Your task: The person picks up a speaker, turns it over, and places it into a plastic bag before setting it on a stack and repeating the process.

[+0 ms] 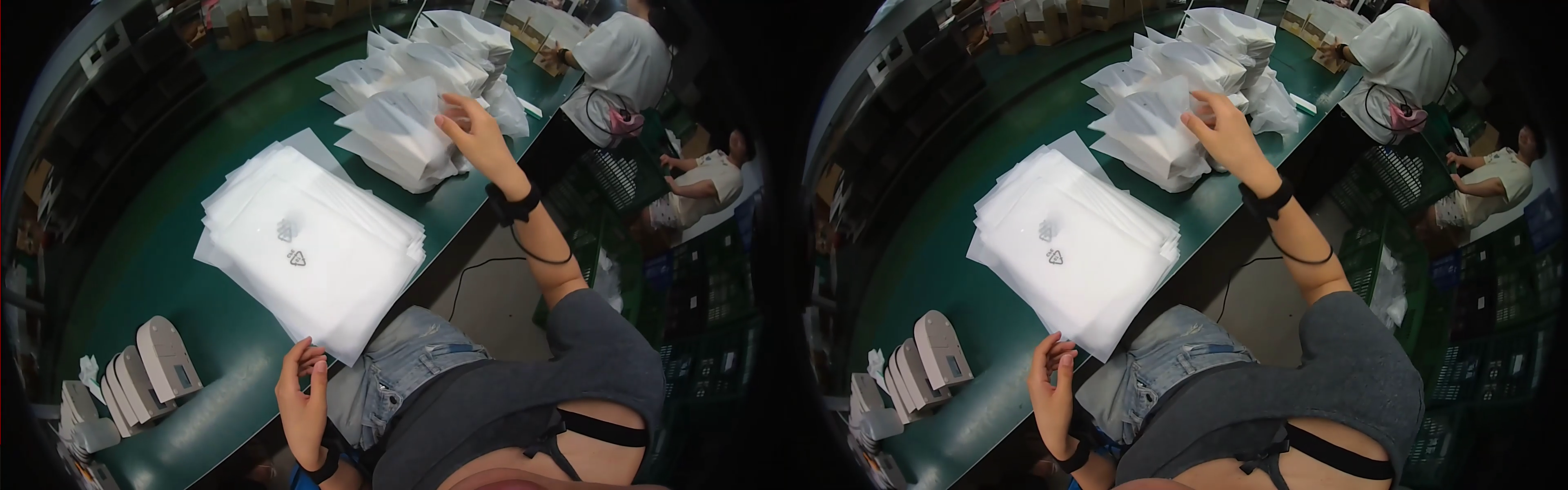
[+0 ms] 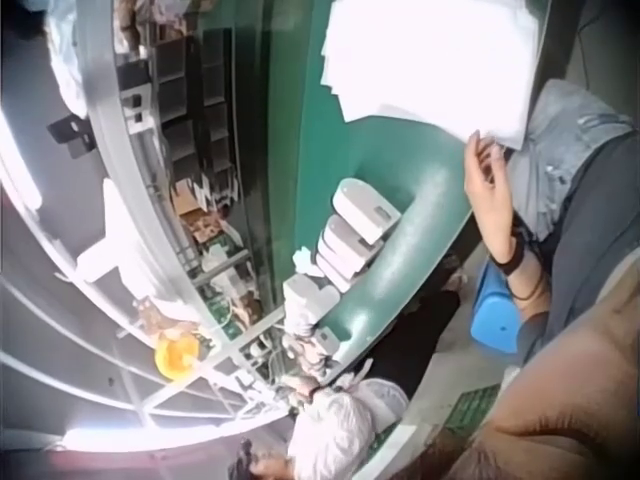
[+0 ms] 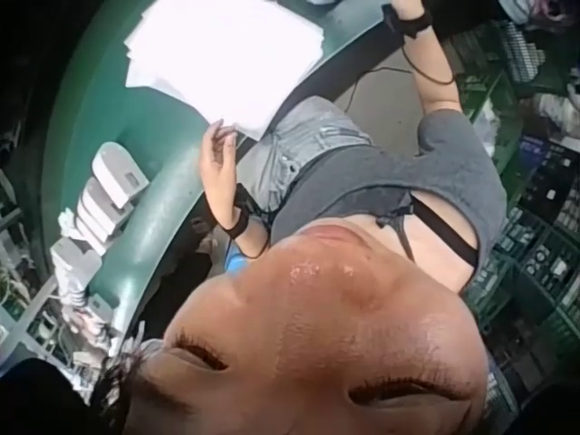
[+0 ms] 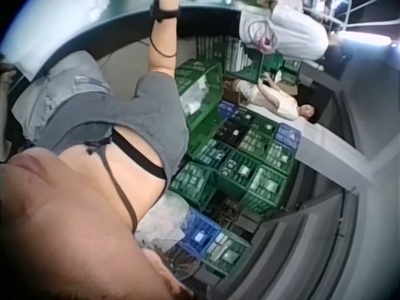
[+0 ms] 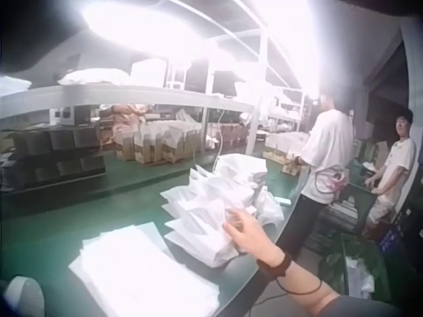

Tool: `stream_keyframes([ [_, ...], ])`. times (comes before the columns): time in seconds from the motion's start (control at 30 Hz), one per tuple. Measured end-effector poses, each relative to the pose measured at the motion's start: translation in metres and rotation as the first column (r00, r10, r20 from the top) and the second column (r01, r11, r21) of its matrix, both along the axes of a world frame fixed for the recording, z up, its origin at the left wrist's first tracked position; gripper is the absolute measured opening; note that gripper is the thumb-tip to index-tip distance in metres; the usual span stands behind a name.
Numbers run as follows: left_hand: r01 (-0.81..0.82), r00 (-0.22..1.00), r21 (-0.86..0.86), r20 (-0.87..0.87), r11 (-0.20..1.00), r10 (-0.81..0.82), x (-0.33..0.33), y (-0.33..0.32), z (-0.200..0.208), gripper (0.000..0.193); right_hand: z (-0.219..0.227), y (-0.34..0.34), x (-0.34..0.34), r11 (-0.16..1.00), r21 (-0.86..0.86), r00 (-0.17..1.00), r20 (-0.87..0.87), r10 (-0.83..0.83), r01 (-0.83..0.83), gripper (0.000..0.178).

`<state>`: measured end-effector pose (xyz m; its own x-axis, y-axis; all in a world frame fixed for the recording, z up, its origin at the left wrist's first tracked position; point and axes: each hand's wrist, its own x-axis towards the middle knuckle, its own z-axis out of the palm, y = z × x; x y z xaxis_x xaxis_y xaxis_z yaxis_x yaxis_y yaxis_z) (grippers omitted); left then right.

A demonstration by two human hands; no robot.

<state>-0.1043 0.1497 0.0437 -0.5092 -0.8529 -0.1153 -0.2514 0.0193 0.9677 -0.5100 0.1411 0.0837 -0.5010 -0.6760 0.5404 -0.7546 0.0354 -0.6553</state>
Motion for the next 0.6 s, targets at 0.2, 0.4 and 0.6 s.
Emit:
stream_keyframes([
  [0.2, -0.036, 0.999, 0.037, 0.030, 0.999, 0.035, 0.008, -0.004, -0.013, 0.027, -0.033, 0.029, 0.066, 0.963, -0.210, 0.943, -0.319, 0.094, -0.167, 0.024],
  [0.4, -0.079, 0.987, 0.113, -0.132, 0.990, 0.094, 0.014, -0.016, -0.027, 0.027, -0.053, 0.016, 0.106, 0.906, -0.017, 0.899, 0.117, 0.422, -0.423, 0.047],
  [0.6, -0.157, 0.966, 0.177, -0.179, 0.972, 0.189, 0.033, -0.019, -0.052, 0.028, -0.062, 0.002, 0.071, 0.906, -0.066, 0.874, 0.242, 0.422, -0.419, 0.058],
])
